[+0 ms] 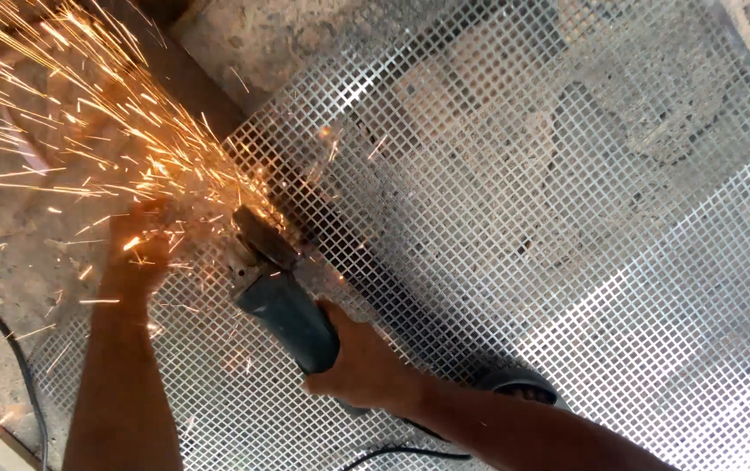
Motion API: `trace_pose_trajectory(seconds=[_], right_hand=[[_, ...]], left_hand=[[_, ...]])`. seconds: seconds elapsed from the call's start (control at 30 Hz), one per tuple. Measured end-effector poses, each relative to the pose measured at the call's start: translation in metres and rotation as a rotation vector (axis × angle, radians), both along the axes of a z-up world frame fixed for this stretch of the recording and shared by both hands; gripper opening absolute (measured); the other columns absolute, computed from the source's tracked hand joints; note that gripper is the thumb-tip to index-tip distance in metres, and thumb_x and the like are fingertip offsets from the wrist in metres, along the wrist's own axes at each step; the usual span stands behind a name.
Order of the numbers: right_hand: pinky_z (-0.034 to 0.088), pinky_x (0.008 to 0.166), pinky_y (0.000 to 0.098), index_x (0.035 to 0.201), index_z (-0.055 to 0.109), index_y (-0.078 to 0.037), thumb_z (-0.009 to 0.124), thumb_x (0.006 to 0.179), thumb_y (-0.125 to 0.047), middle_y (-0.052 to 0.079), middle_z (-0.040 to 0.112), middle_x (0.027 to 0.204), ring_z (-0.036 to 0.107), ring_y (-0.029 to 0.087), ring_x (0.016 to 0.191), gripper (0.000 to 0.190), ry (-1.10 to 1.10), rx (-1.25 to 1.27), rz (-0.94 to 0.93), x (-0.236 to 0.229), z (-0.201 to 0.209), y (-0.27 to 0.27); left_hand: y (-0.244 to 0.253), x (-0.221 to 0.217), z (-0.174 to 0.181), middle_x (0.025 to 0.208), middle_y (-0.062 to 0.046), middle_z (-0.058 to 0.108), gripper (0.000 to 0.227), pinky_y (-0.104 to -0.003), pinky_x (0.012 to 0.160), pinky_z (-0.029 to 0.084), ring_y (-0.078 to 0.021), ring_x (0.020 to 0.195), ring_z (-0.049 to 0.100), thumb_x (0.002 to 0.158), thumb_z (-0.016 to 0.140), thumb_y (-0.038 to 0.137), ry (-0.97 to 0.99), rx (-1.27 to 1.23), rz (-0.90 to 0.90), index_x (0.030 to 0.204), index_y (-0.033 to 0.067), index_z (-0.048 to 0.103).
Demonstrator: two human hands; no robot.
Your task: The person uses an angle grinder to cut through a section of metal mesh on the ground.
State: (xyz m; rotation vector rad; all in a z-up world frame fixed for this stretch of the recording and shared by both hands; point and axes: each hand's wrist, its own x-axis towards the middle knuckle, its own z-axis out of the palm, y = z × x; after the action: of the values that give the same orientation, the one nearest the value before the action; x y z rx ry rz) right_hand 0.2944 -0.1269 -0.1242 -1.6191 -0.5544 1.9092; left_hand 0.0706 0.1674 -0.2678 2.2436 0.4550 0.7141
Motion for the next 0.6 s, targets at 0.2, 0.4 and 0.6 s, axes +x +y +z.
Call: trace_pose_trajectory(seconds=[0.2, 0.4, 0.6], right_hand=[[0.055, 0.060, 0.0550, 0.148, 0.023, -0.019, 0.069, 0.066, -0.039, 0.014, 0.064, 0.112, 0.068, 0.033, 0.069, 0.096, -0.069, 0.178, 0.016, -0.010, 0.005, -0.015], [0.059, 0.068, 0.0382, 0.146, 0.029, -0.018, 0.069, 0.063, -0.033, 0.010, 0.065, 0.112, 0.069, 0.025, 0.082, 0.094, -0.044, 0.106, 0.137, -0.004, 0.049, 0.000], [0.057, 0.061, 0.0373, 0.137, 0.038, -0.020, 0.068, 0.064, -0.028, 0.006, 0.066, 0.095, 0.067, 0.022, 0.072, 0.079, -0.018, 0.198, 0.197, -0.015, 0.065, -0.007]], left_hand=[[-0.019, -0.023, 0.000, 0.161, -0.009, 0.009, 0.079, -0.031, 0.115, 0.010, -0.0189, 0.147, 0.007, 0.080, 0.043, -0.002, 0.553, -0.519, 0.520, 0.153, 0.0103, 0.016], [-0.140, 0.017, 0.165, 0.145, -0.018, 0.038, 0.047, -0.053, 0.107, 0.033, -0.0358, 0.133, 0.036, 0.096, 0.042, 0.009, 0.578, -0.556, 1.160, 0.142, 0.0022, 0.039], [-0.254, -0.037, 0.149, 0.121, -0.014, 0.063, 0.062, -0.047, 0.090, 0.048, -0.0304, 0.103, 0.061, 0.094, 0.034, 0.055, -0.081, -1.093, 0.909, 0.126, 0.0061, 0.055]])
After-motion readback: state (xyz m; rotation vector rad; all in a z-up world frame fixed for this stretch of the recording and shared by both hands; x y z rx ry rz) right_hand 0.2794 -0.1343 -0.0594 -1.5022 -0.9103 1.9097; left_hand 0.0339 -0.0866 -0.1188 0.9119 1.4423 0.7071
